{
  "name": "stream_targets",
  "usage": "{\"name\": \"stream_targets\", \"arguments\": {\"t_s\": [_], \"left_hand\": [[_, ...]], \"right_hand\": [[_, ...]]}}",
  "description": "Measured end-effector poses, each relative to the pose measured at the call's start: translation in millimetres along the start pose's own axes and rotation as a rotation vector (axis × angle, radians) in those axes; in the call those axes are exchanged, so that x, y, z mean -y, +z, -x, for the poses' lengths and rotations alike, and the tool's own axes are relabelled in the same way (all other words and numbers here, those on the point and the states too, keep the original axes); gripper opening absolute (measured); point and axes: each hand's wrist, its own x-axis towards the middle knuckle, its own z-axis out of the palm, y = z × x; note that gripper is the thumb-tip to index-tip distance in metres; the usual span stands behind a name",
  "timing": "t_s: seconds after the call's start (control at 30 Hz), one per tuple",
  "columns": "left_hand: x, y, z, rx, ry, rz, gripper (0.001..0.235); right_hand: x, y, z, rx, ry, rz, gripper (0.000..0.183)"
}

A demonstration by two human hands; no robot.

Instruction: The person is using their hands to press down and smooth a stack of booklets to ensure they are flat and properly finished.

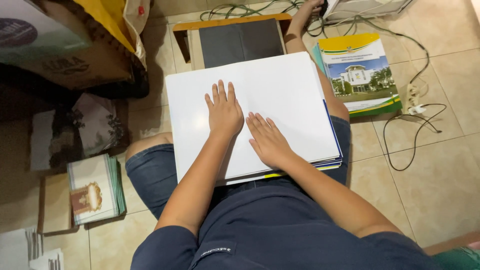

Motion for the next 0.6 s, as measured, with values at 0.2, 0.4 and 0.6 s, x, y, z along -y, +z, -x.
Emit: {"name": "stream_targets", "arguments": {"t_s": [0.2, 0.4, 0.6], "left_hand": [[1, 2, 1, 0.003, 0.012, -0.002, 0.058], [-2, -5, 1, 0.022, -0.012, 0.008, 0.057], [-2, 1, -1, 0.041, -0.024, -0.014, 0.059]], "right_hand": [[-27, -32, -88, -0.071, 0.117, 0.033, 0.057], [-37, -42, -134, -0.125, 0.178, 0.008, 0.054], [-12, -57, -63, -0.141, 0.301, -0.086, 0.053]]}}
